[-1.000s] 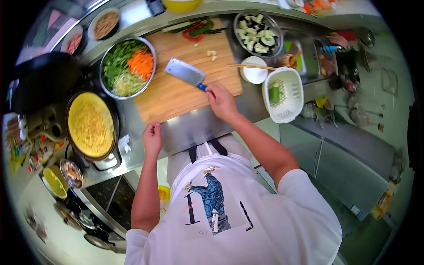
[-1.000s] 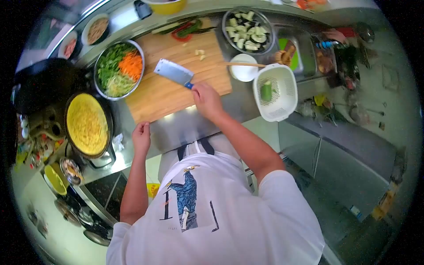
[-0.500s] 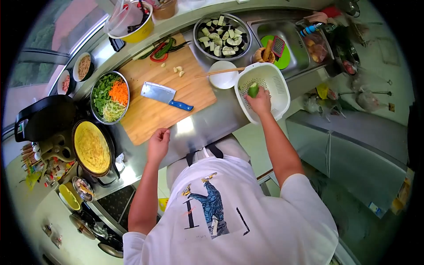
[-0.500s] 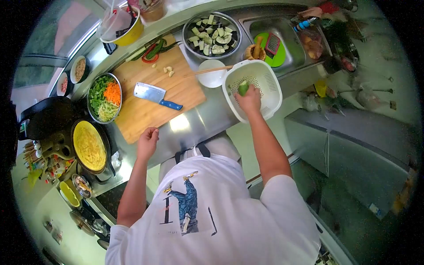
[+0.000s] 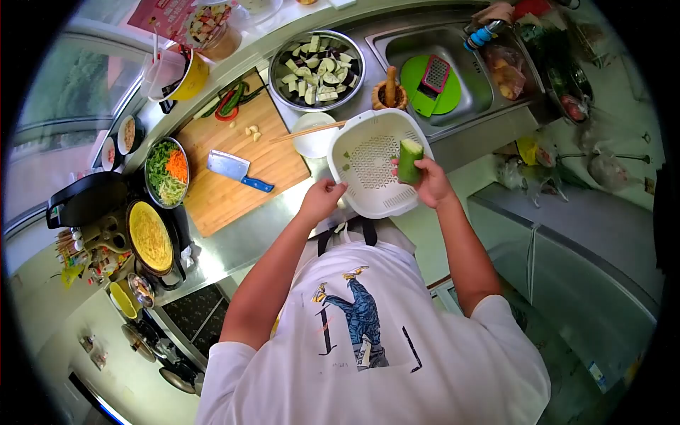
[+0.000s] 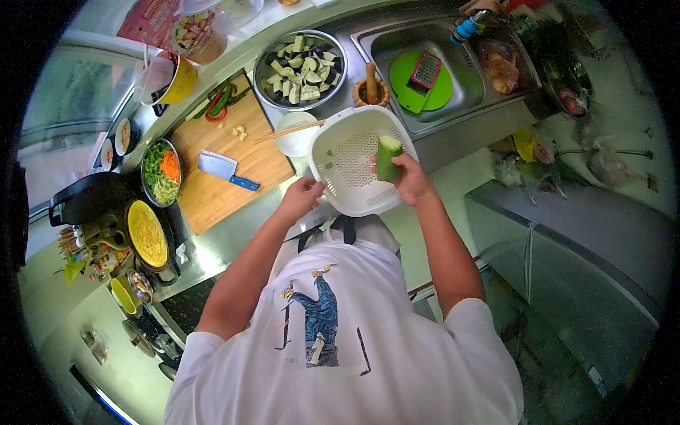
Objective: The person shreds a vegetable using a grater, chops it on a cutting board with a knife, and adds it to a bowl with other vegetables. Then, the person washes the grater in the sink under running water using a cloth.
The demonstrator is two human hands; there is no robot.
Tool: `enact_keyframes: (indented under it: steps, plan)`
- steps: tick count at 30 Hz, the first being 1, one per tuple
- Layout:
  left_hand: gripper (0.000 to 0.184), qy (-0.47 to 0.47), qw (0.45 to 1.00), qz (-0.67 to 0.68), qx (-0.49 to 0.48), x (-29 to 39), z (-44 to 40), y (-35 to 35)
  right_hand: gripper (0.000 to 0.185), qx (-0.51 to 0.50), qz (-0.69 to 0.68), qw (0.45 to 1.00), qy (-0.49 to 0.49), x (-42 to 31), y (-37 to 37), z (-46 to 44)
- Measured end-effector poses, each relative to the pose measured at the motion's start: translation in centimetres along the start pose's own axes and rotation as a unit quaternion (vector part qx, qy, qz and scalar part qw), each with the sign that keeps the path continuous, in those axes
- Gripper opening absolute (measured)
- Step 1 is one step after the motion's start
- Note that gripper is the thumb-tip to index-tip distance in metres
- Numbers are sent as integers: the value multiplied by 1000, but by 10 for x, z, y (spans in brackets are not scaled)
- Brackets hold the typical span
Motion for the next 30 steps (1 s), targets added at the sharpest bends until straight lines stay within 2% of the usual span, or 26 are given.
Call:
enact_keyframes:
  steps: [3,5,7,11,14,17,19,21,23,25,28,30]
  plan:
    - [52,56,998,-8,-10,-8,-9,-12,57,-24,-57,998,14,-14,0,7]
    - [53,64,998,0,-5,-11,-10,-15,59,-32,-80,996,27,-22,1,12]
    - [54,71,997,12,1,-13,-8,-15,64,-84,-116,989,28,-27,-10,16]
    - [54,72,997,27,3,-14,-4,-15,65,-91,-121,988,22,-30,-16,20]
    - [51,50,997,51,0,-14,1,-15,64,-87,-67,994,16,-27,-22,18]
    - [49,39,995,88,12,-17,8,-11,56,-96,-46,994,1,-21,-38,12]
    - [47,20,992,124,22,-21,13,-7,50,-50,21,998,-44,-11,-38,8]
    - [45,12,991,135,21,-26,22,0,45,-79,46,994,-66,-4,-58,1]
    - [48,19,988,155,16,-41,24,7,42,-94,91,987,-94,6,-68,-9]
    - [43,26,984,175,32,-55,33,19,39,-114,119,981,-106,15,-89,-19]
    - [38,24,973,221,59,-83,42,36,32,-76,147,980,-113,27,-109,-29]
    - [36,52,962,254,81,-113,46,46,31,-114,167,973,-115,41,-120,-42]
Point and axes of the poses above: each hand's wrist, its own z-axis away from the middle knuckle, its own y-axis out of the back of the hand, x = y × z, the point moved 10 cm from there along -z, towards the middle knuckle, and after that the axes turned 9 degrees about y, right-handed, at the moved point
